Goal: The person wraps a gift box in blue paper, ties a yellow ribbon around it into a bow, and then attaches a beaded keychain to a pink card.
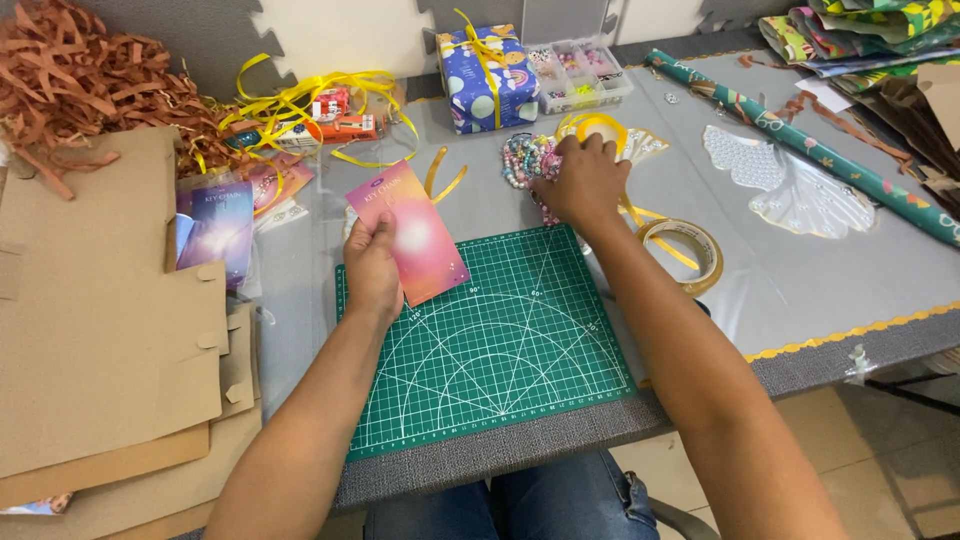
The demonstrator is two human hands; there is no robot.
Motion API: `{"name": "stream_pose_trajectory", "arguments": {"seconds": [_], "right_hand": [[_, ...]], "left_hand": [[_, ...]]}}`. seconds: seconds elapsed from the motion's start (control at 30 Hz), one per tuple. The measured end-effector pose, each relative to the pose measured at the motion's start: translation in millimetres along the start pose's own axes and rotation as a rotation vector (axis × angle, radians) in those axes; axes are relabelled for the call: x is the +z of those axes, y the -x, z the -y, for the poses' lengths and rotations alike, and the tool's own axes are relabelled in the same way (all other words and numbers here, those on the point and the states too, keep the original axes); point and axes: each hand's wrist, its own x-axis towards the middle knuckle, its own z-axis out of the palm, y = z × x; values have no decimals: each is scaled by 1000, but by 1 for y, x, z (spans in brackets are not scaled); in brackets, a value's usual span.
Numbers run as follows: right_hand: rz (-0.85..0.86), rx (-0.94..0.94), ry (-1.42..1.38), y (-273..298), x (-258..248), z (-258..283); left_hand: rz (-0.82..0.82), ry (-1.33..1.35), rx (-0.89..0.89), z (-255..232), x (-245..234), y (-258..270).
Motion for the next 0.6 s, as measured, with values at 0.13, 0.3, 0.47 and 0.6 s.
{"name": "stream_pose_trajectory", "arguments": {"seconds": [0.13, 0.3, 0.47, 0.6], "right_hand": [[174, 210, -272, -10, 1, -21], [-28, 230, -664, -26, 41, -43], [-286, 190, -954, -30, 52, -50], [-376, 112, -859, -30, 46, -54]], "left_hand": [[22, 14, -9, -14, 9, 11], [23, 16, 4, -18, 11, 13], [20, 18, 8, -16, 6, 10], [47, 23, -21, -6, -3, 2]]}}
